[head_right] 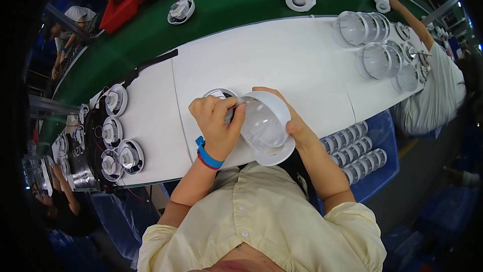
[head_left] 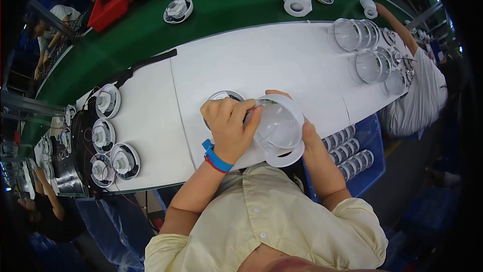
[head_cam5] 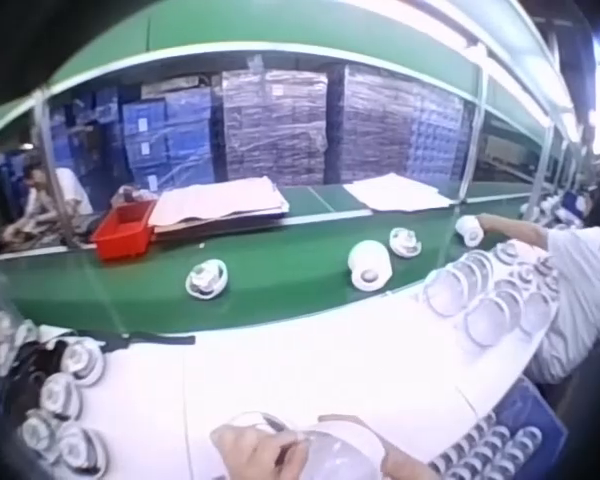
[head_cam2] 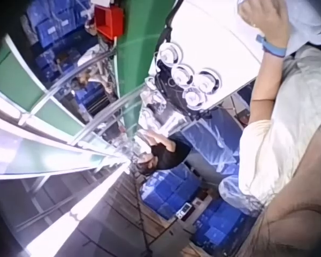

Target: Assembling white plastic domes onto circular metal components at a factory workbench.

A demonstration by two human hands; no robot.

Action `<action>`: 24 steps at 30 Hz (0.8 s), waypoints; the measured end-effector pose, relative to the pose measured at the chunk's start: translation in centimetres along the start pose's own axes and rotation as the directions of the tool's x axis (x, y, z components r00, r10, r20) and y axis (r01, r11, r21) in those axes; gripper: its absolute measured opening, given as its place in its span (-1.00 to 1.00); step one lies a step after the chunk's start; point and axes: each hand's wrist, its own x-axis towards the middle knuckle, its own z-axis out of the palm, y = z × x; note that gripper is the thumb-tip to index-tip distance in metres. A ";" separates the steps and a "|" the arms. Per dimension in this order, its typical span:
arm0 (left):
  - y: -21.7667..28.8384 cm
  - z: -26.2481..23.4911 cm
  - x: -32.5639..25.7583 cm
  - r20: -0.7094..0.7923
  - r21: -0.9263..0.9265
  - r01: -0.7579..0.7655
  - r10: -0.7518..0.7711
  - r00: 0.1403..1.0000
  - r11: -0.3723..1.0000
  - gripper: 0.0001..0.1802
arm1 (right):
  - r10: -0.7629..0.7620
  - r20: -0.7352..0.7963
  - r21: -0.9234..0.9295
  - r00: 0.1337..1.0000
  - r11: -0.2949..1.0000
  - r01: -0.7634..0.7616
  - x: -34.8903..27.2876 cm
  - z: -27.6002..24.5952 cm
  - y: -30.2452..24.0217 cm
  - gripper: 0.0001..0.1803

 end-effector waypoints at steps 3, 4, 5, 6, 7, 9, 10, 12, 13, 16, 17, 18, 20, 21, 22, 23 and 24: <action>-0.1 0.0 -0.1 -0.001 0.007 -0.008 0.008 1.000 1.000 -0.83 | 0.011 0.008 -0.168 1.000 0.986 -0.009 0.0 0.4 -0.8 0.31; -0.1 -0.1 -0.2 -0.009 0.007 -0.002 0.002 1.000 1.000 -0.82 | 0.000 0.005 -0.214 1.000 0.977 0.001 0.0 0.4 -0.7 0.30; -0.1 -0.1 -0.2 -0.011 0.008 0.000 0.000 1.000 1.000 -0.82 | -0.011 0.004 -0.259 1.000 0.966 0.012 -0.1 0.3 -0.7 0.29; -0.2 -0.1 -0.1 -0.012 0.013 -0.015 0.015 1.000 1.000 -0.82 | -0.009 0.005 -0.259 1.000 0.966 0.010 -0.1 0.3 -0.8 0.29; -0.2 -0.2 -0.1 -0.012 0.018 -0.031 0.031 0.999 0.999 -0.82 | -0.004 0.001 -0.288 1.000 0.957 0.004 -0.1 0.4 -0.9 0.28; -0.3 -0.1 -0.3 -0.002 0.035 -0.055 0.055 0.998 0.998 -0.82 | 0.003 -0.002 -0.316 1.000 0.949 -0.003 -0.2 0.5 -1.0 0.27; -0.3 -0.1 -0.4 0.009 0.051 -0.081 0.080 0.997 0.995 -0.82 | -0.003 -0.008 -0.335 1.000 0.942 0.000 -0.2 0.6 -1.0 0.26; -0.5 0.2 -0.6 0.021 0.002 -0.083 0.083 0.996 0.997 -0.80 | -0.006 -0.012 -0.352 1.000 0.936 0.001 -0.2 0.7 -1.1 0.25; -0.5 0.2 -0.7 0.032 -0.051 -0.086 0.088 0.996 0.995 -0.76 | 0.001 -0.003 -0.361 1.000 0.933 -0.002 -0.2 0.6 -1.1 0.24; -0.8 -1.0 -0.5 0.077 -0.028 -0.161 0.163 0.984 0.987 -0.76 | 0.015 0.022 -0.329 1.000 0.944 -0.007 -0.7 1.5 -1.2 0.21; -0.7 -1.6 -0.4 0.078 -0.018 -0.157 0.158 0.984 0.987 -0.76 | 0.020 0.036 -0.292 0.999 0.956 -0.009 -0.8 1.8 -1.3 0.20; -0.6 -2.5 -0.3 0.025 0.014 -0.108 0.108 0.994 0.994 -0.72 | 0.027 0.045 -0.287 0.999 0.958 -0.012 -0.6 1.8 -1.6 0.20; -1.6 -3.8 -0.7 -0.024 0.046 -0.058 0.059 0.998 0.997 -0.67 | -0.065 -0.017 -0.512 0.998 0.858 0.047 -0.7 1.4 -2.3 0.24; -2.7 -4.4 -1.2 -0.042 0.002 0.166 -0.166 0.985 0.986 -0.55 | -0.061 -0.013 -0.507 0.998 0.861 0.046 -0.8 1.2 -2.4 0.24; -3.8 -4.9 -1.6 -0.051 -0.045 0.378 -0.380 0.924 0.925 -0.43 | -0.126 -0.099 -0.600 0.987 0.799 0.042 -0.8 0.9 -2.6 0.22; -4.8 -5.5 -2.3 -0.056 -0.031 0.381 -0.382 0.922 0.924 -0.43 | -0.194 -0.173 -0.682 0.966 0.731 0.025 -0.7 1.0 -2.5 0.19; -5.7 -6.1 -3.1 0.283 -0.229 0.634 -0.572 0.770 0.739 -0.36 | -0.208 -0.184 -0.696 0.961 0.717 0.022 -0.5 1.1 -2.3 0.14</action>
